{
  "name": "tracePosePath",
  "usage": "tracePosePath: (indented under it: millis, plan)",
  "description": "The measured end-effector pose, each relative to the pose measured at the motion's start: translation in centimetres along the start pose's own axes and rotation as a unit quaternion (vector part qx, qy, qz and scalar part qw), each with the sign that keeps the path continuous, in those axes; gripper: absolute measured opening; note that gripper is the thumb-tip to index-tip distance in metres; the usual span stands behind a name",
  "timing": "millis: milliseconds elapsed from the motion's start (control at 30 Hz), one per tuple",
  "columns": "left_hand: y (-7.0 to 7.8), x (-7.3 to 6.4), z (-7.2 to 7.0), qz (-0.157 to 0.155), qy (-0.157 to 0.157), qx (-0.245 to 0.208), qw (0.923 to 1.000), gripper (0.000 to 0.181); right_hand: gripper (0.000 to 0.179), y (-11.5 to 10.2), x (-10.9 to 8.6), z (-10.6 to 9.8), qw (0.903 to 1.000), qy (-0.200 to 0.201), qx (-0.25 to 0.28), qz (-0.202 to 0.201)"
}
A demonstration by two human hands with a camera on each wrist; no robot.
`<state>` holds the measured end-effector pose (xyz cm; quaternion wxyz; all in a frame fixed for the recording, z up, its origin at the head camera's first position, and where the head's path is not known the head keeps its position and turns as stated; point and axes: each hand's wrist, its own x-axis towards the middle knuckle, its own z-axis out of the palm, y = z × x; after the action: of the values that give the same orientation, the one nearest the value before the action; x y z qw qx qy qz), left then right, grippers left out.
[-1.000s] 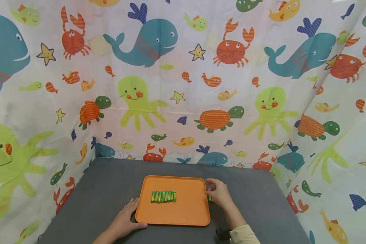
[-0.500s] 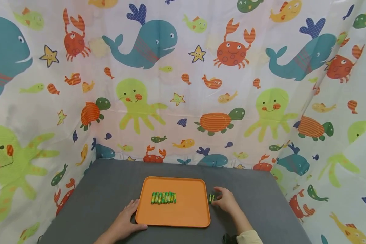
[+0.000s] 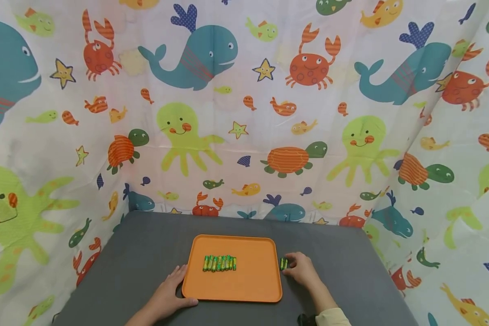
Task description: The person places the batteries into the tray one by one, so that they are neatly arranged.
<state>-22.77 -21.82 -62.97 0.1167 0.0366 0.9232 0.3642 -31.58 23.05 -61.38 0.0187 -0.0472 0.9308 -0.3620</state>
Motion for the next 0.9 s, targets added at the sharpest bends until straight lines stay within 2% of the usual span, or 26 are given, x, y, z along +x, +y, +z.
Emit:
tracePosePath:
  millis: [200,433,900]
  plan:
    - [0.0,0.1,-0.1,0.001,0.001,0.005,1.0000,0.118,0.048,-0.2,0.0,-0.2,0.9999,0.007,-0.011,-0.008]
    - [-0.2,0.2,0.2,0.004,0.001,0.007,1.0000,0.119,0.050,0.0,0.0,-0.6,0.9993,0.033,0.019,0.000]
    - [-0.1,0.1,-0.1,0.004,-0.003,0.005,1.0000,0.116,0.048,-3.9,-0.1,-0.9,0.9958,0.045,0.072,-0.035]
